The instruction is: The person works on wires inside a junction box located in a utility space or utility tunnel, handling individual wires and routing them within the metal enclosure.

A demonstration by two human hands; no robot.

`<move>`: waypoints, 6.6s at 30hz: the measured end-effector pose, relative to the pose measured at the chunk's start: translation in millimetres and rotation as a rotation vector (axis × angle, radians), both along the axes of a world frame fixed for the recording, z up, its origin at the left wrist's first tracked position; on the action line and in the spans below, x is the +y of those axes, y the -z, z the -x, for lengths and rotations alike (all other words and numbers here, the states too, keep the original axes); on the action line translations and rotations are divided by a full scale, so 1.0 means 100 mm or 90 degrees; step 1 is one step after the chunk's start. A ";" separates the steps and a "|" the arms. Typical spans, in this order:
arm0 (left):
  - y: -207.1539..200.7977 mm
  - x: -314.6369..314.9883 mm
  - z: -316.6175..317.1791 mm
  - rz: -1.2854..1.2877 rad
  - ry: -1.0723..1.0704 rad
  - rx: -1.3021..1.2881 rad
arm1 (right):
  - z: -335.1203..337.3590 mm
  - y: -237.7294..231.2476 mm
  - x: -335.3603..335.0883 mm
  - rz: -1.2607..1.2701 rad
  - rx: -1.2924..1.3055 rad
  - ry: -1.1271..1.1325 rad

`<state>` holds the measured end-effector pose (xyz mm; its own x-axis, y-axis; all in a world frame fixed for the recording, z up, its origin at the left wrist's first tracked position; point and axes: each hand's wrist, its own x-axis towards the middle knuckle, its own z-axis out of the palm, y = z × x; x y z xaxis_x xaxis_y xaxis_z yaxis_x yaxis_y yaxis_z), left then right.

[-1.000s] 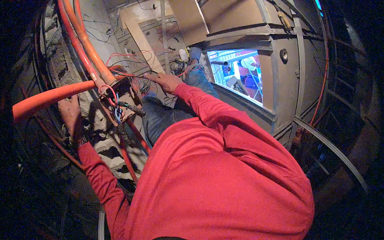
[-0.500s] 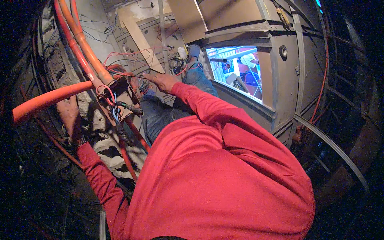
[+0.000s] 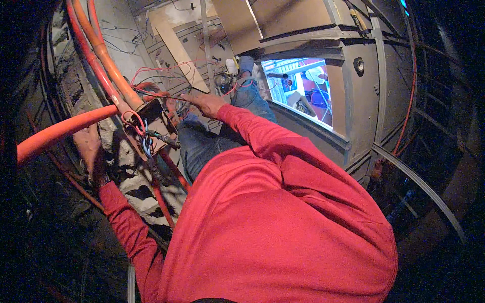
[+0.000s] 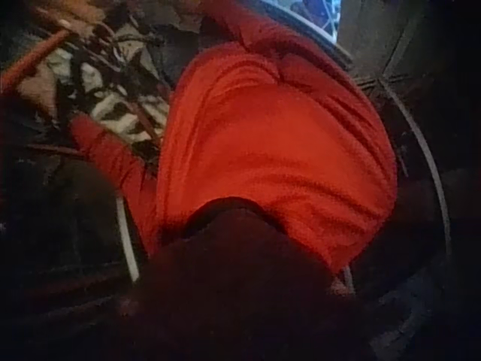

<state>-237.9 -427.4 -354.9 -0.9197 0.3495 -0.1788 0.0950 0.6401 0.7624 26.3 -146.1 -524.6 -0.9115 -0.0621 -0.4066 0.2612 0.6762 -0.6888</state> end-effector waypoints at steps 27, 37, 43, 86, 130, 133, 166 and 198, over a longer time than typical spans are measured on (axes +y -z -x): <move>-0.19 0.16 -0.06 0.047 0.048 0.072 | -0.04 0.14 -0.04 -0.010 -0.004 -0.001; 0.00 0.06 -0.04 0.001 -0.002 0.035 | -0.03 0.03 -0.03 0.016 0.105 0.039; 0.04 0.03 -0.05 -0.058 -0.054 0.007 | -0.02 0.04 0.02 0.038 0.128 0.043; -0.32 0.06 0.02 0.200 0.085 0.144 | 0.38 -0.34 0.92 0.081 0.032 -0.133; 0.22 0.77 0.57 0.204 -0.172 0.170 | 0.51 -0.74 1.20 0.087 -0.048 -0.194; -0.16 0.63 0.60 0.270 -0.159 0.029 | 0.64 -1.00 1.06 0.105 -0.050 -0.213; 0.22 0.43 0.63 0.173 -0.214 0.220 | 0.69 -0.97 0.82 0.101 -0.150 -0.209; 0.11 0.64 0.69 0.268 -0.111 0.279 | 0.72 -1.09 0.75 0.109 -0.115 -0.155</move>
<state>-306.5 -363.0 -365.5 -0.9757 0.1701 0.1379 0.2091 0.9107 0.3563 -45.2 -70.7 -415.5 -0.7758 -0.3502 -0.5249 0.2343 0.6124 -0.7550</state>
